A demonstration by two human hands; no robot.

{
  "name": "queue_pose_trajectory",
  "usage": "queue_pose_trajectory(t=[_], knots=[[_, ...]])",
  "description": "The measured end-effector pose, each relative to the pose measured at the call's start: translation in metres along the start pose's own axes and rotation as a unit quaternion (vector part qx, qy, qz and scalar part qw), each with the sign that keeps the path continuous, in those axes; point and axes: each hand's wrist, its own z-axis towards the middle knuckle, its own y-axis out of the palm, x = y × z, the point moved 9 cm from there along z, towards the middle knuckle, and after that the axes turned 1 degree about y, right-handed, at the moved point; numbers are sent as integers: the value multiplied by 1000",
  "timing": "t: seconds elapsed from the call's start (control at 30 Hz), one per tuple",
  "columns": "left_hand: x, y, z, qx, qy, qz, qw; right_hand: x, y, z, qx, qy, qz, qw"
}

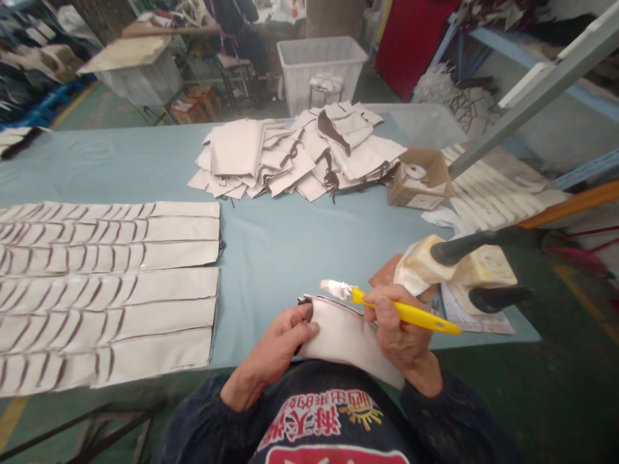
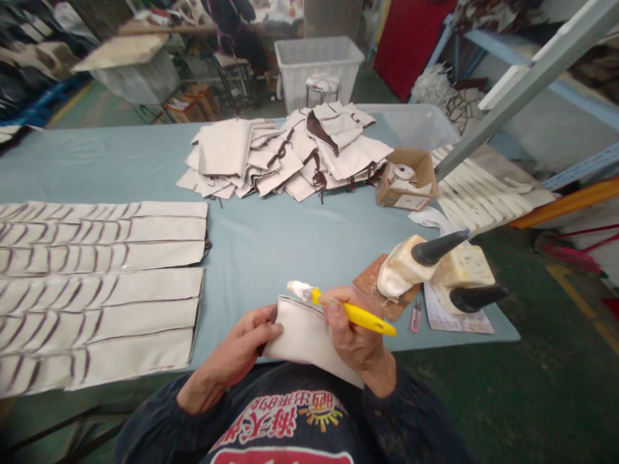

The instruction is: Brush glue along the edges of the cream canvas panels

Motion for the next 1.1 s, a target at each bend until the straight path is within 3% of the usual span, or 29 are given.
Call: queue_pose_trajectory(t=[0.07, 0.13, 0.23, 0.43, 0.9, 1.03, 1.1], knots=[[-1, 0, -1, -5, -4, -13, 1000, -7, -6, 0, 10, -5, 43, 999], [-2, 0, -1, -4, -4, -23, 1000, -11, -1, 0, -25, 0, 67, 997], [-2, -4, 0, 8, -7, -27, 1000, -9, 12, 0, -73, 3, 13, 997], [-1, -7, 0, 26, -17, -23, 999, 3, 11, -1, -58, 34, 2, 998], [-6, -6, 1, 41, -16, -30, 999, -2, 14, -1, -68, -30, -46, 996], [-4, -9, 1, 62, -14, -41, 997, -13, 5, -1, -67, -54, -78, 993], [-3, -8, 2, 63, -17, -47, 997, -26, 5, 0, -96, -83, -68, 989]])
